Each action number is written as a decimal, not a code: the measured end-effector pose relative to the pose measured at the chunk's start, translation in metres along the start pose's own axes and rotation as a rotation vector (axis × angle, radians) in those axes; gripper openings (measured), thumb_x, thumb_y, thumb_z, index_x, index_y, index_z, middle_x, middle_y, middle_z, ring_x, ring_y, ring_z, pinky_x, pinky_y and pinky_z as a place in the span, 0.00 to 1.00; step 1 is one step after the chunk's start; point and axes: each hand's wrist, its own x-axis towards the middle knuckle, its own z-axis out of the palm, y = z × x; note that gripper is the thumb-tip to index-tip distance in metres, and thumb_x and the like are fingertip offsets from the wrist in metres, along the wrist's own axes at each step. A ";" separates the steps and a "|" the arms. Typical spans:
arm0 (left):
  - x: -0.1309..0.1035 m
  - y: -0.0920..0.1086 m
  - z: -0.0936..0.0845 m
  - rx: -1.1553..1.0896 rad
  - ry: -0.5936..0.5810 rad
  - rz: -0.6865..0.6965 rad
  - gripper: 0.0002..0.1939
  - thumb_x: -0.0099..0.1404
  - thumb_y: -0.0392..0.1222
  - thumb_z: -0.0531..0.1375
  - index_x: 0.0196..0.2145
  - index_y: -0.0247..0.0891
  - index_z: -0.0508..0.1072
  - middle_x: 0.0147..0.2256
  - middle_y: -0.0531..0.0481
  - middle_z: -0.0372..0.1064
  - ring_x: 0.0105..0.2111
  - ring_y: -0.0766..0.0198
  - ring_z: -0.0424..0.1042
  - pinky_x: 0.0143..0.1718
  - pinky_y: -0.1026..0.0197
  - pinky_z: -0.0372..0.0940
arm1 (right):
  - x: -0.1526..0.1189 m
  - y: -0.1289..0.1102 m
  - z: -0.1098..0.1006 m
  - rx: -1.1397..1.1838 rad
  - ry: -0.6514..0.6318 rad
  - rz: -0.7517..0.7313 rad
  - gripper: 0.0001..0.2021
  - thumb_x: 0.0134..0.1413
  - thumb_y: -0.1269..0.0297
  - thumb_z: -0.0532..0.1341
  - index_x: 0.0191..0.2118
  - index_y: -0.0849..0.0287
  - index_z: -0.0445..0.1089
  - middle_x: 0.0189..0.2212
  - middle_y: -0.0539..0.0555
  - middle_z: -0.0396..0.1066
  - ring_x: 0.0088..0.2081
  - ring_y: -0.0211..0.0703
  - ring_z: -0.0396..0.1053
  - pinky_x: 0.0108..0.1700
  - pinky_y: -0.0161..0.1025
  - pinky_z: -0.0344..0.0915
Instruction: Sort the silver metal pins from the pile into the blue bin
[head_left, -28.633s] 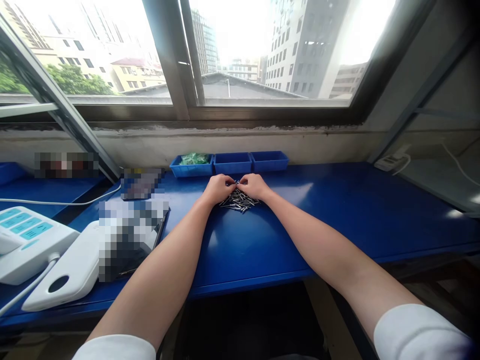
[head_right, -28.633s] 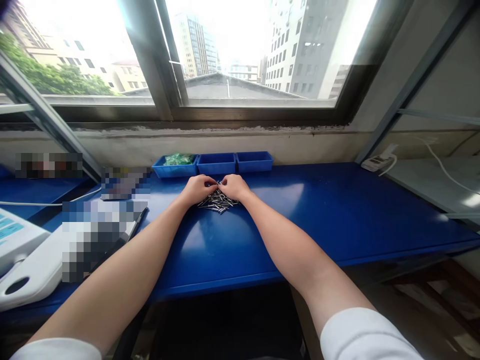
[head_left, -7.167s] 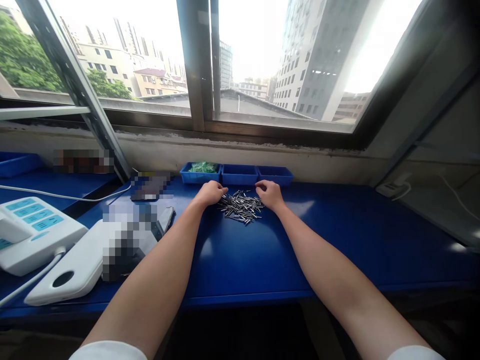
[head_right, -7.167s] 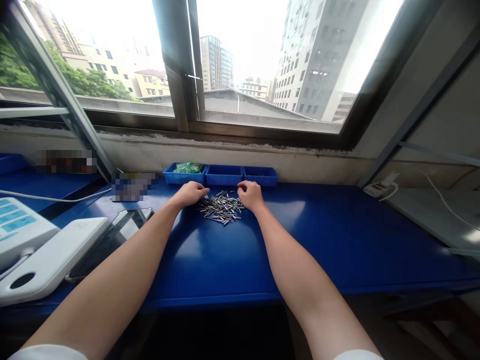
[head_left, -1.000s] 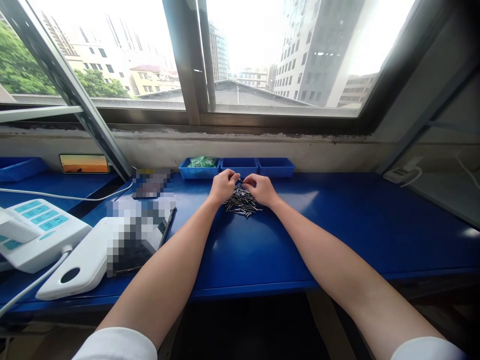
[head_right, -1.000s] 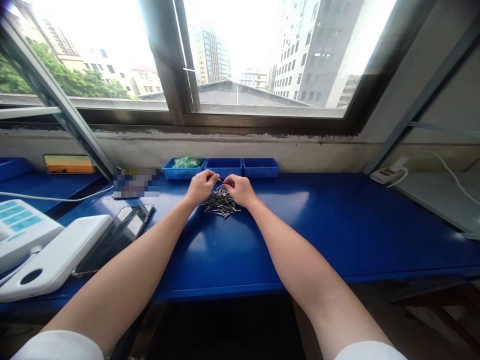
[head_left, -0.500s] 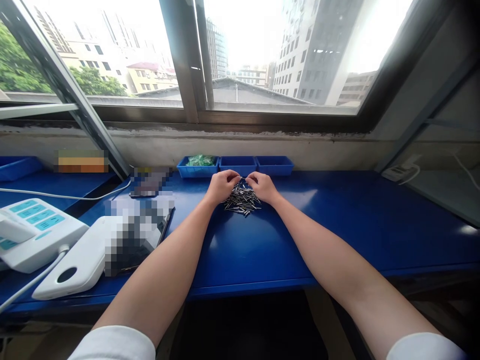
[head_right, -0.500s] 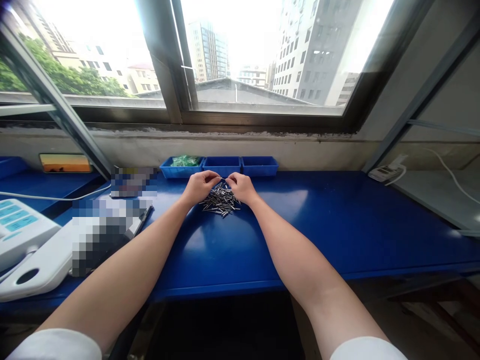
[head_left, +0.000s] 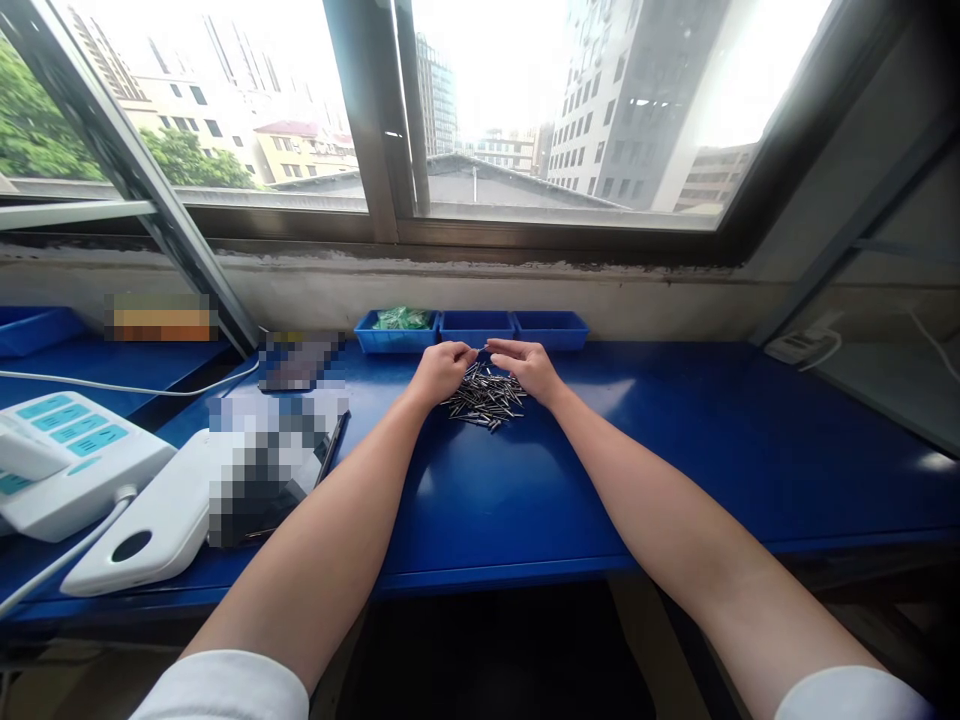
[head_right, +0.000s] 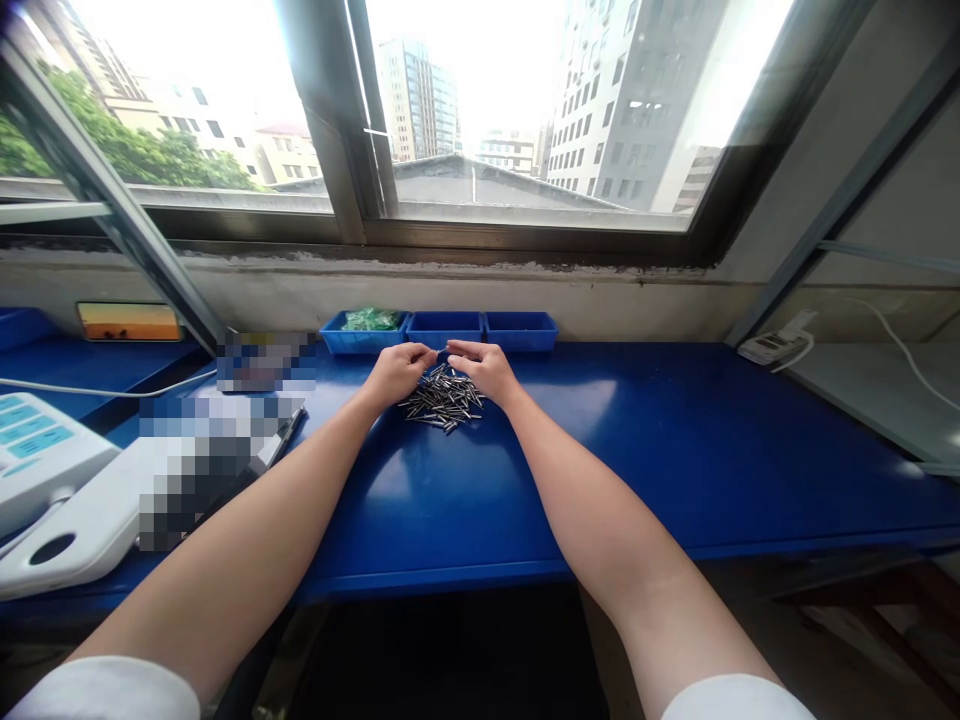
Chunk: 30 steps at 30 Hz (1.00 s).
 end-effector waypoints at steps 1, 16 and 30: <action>0.000 0.001 -0.001 -0.002 -0.001 -0.006 0.17 0.61 0.50 0.53 0.33 0.36 0.76 0.31 0.48 0.74 0.32 0.62 0.69 0.36 0.63 0.62 | 0.001 0.001 -0.002 -0.014 0.006 0.002 0.18 0.44 0.63 0.63 0.45 0.59 0.73 0.44 0.55 0.74 0.48 0.48 0.70 0.49 0.44 0.67; 0.002 -0.022 -0.056 0.187 -0.493 -0.310 0.09 0.41 0.37 0.64 0.25 0.42 0.78 0.29 0.50 0.75 0.31 0.59 0.72 0.29 0.65 0.63 | 0.017 0.026 -0.044 -0.875 0.375 0.182 0.39 0.47 0.52 0.58 0.64 0.55 0.47 0.64 0.55 0.47 0.53 0.61 0.51 0.53 0.58 0.52; 0.002 -0.028 -0.051 0.181 -0.519 -0.209 0.08 0.42 0.46 0.64 0.22 0.41 0.76 0.24 0.51 0.72 0.25 0.62 0.68 0.24 0.65 0.59 | 0.019 0.037 -0.047 -0.934 0.313 0.237 0.39 0.45 0.51 0.58 0.64 0.54 0.47 0.66 0.56 0.40 0.56 0.66 0.49 0.53 0.62 0.52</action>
